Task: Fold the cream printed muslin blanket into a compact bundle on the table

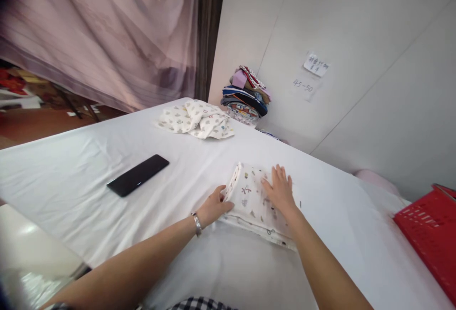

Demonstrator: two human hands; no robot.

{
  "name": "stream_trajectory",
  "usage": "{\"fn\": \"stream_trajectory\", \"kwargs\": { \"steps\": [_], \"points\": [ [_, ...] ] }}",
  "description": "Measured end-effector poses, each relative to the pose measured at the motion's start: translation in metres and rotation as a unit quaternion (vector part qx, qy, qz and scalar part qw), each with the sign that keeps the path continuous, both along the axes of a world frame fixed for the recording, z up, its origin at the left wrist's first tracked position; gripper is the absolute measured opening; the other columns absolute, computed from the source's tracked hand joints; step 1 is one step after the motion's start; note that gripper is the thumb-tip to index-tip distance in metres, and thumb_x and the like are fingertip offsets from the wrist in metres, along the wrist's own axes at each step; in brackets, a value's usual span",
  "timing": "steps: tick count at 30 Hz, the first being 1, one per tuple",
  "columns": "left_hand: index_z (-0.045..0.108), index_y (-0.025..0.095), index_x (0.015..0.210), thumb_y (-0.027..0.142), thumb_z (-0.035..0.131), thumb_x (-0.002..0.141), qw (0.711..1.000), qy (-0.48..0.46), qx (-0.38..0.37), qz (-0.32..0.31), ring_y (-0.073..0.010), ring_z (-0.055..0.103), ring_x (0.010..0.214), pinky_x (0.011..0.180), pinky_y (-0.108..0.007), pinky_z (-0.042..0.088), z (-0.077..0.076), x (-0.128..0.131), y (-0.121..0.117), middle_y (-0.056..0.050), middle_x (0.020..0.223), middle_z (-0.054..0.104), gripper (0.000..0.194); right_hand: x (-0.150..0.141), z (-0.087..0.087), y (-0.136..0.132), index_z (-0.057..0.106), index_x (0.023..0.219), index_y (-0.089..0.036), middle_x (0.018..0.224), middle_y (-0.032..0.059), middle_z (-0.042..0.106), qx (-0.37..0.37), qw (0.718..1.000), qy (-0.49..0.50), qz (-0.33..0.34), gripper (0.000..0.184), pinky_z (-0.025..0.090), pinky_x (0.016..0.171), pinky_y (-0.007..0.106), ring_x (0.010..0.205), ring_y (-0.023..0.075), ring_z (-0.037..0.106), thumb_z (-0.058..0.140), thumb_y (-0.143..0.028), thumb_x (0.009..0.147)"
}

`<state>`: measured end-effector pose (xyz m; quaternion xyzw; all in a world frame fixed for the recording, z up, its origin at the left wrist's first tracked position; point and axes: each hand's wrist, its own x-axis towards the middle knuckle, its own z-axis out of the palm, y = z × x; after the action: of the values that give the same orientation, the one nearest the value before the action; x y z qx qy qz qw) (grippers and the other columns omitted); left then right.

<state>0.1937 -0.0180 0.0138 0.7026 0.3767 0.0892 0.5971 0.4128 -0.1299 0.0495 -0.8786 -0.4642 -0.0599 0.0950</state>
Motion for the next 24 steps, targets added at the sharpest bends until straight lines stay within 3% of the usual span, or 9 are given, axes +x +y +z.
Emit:
{"fn": "stream_trajectory", "kwargs": {
  "steps": [2, 4, 8, 12, 17, 20, 24],
  "points": [
    [0.029, 0.013, 0.135, 0.034, 0.058, 0.065, 1.0, 0.004, 0.005, -0.005, -0.0217, 0.057, 0.09, 0.074, -0.027, 0.041, 0.001, 0.0, -0.001, -0.008, 0.099, 0.061, 0.079, -0.021, 0.007, 0.032, 0.022, 0.141, -0.012, 0.149, 0.0113, 0.013, 0.037, 0.997, -0.004, 0.067, 0.066, 0.007, 0.109, 0.048, 0.137, 0.0231, 0.005, 0.024, -0.052, 0.089],
    [0.028, 0.012, 0.135, 0.034, 0.058, 0.065, 1.0, 0.003, 0.01, -0.01, -0.0218, 0.057, 0.089, 0.074, -0.027, 0.041, 0.002, 0.0, -0.001, -0.008, 0.098, 0.061, 0.08, -0.039, 0.004, 0.06, 0.021, 0.142, -0.014, 0.149, 0.0094, 0.012, 0.046, 0.994, 0.007, 0.098, 0.064, 0.005, 0.109, 0.046, 0.137, 0.0215, 0.004, 0.023, -0.051, 0.09],
    [0.029, 0.013, 0.135, 0.033, 0.057, 0.066, 1.0, -0.001, 0.022, -0.006, -0.0217, 0.057, 0.089, 0.076, -0.027, 0.041, 0.004, -0.002, -0.004, -0.008, 0.098, 0.061, 0.077, -0.056, -0.024, 0.093, 0.023, 0.141, -0.013, 0.148, 0.0096, 0.018, -0.053, 0.991, 0.087, 0.088, 0.066, 0.005, 0.109, 0.046, 0.136, 0.0223, 0.01, 0.023, -0.053, 0.089],
    [0.032, 0.015, 0.134, 0.033, 0.058, 0.066, 1.0, -0.003, 0.027, 0.002, -0.0229, 0.057, 0.091, 0.079, -0.029, 0.04, 0.008, -0.004, -0.006, -0.008, 0.099, 0.061, 0.075, -0.05, -0.038, 0.097, 0.021, 0.142, -0.014, 0.149, 0.0077, 0.015, -0.071, 0.987, 0.113, 0.086, 0.065, 0.003, 0.109, 0.045, 0.136, 0.0209, 0.009, 0.024, -0.052, 0.089],
    [0.026, 0.013, 0.137, 0.038, 0.056, 0.069, 1.0, 0.006, 0.023, -0.007, -0.0234, 0.057, 0.09, 0.078, -0.029, 0.041, 0.01, -0.006, -0.007, -0.009, 0.101, 0.06, 0.078, -0.044, -0.024, 0.091, 0.02, 0.142, -0.014, 0.149, 0.0075, 0.015, -0.029, 0.979, 0.184, 0.08, 0.066, 0.006, 0.11, 0.043, 0.137, 0.0192, 0.008, 0.015, -0.054, 0.089],
    [0.025, 0.014, 0.137, 0.039, 0.055, 0.069, 1.0, 0.005, 0.02, -0.012, -0.0223, 0.057, 0.09, 0.078, -0.029, 0.041, 0.008, -0.006, -0.007, -0.008, 0.102, 0.06, 0.079, -0.051, -0.025, 0.087, 0.019, 0.143, -0.013, 0.149, 0.0081, 0.013, -0.012, 0.986, 0.145, 0.077, 0.068, 0.005, 0.11, 0.043, 0.137, 0.0198, 0.005, 0.016, -0.054, 0.089],
    [0.026, 0.012, 0.136, 0.038, 0.054, 0.069, 1.0, 0.007, 0.026, -0.009, -0.022, 0.057, 0.091, 0.079, -0.029, 0.04, 0.005, -0.005, -0.005, -0.009, 0.103, 0.06, 0.077, -0.065, -0.038, 0.086, 0.02, 0.142, -0.01, 0.149, 0.0092, 0.014, -0.046, 0.99, 0.098, 0.089, 0.07, 0.005, 0.109, 0.043, 0.137, 0.0216, 0.007, 0.023, -0.054, 0.088]
  ]
}}
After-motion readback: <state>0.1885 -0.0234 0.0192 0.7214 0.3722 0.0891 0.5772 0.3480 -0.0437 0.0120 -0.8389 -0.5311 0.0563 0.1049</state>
